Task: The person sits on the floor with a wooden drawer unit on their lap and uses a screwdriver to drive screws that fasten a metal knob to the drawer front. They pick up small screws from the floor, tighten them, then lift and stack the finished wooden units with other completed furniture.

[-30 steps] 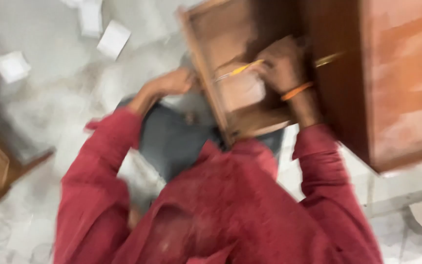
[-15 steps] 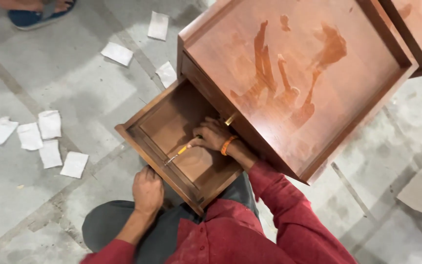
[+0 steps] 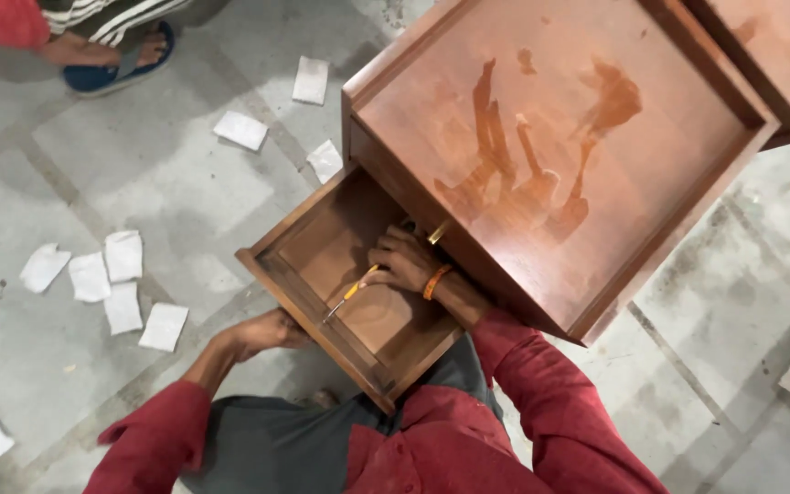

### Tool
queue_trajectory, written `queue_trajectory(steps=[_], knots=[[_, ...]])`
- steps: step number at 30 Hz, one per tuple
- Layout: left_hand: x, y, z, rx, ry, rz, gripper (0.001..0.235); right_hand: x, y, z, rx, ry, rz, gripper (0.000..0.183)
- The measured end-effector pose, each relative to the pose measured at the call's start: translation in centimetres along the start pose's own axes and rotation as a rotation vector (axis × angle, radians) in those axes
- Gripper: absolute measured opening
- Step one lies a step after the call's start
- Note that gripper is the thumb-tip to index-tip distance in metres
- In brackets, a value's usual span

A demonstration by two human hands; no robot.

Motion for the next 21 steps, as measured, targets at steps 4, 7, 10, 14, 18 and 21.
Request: queue_trajectory(steps=[4,7,10,14,18,21], knots=[[1.5,-2.5,1.1,0.001,0.071,0.152,0.06,0.2,-0.6,-0.1,-0.023,0.049,-0.023,0.046],[0.5,-1.6,2.4,0.169,0.276,0.183,0.054,-0.2,0.4,0.9,0.004,-0.007,0.035,0.049],[1.2,-1.2,2.2,0.52,0.47,0.263,0.038,1.4,0.8,0.4,0.003,-0.069,0.074,0.053],[-0.5,-1.3,5.1,0.669,0.64,0.282,0.022,0.1,0.7,1.2,0.05,-0.189,0.208,0.059],[-3.2,0.5,7.8,0.797,0.857,0.467,0.02,0.8,0.3,1.0,0.009,-0.281,0.268,0.062],[-5.0,2.3,9.0,0.979,1.216,0.816,0.028,-0.2,1.3,2.0,0.07,-0.376,0.361,0.066]])
Point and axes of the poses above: each hand's wrist, its own x-axis towards the middle knuckle, its own z-axis out of the palm, y = z × x, the point moved 2 cm from there along x, towards the middle knuckle, and after that the axes turned 8 degrees about y, right-handed, at the moved point
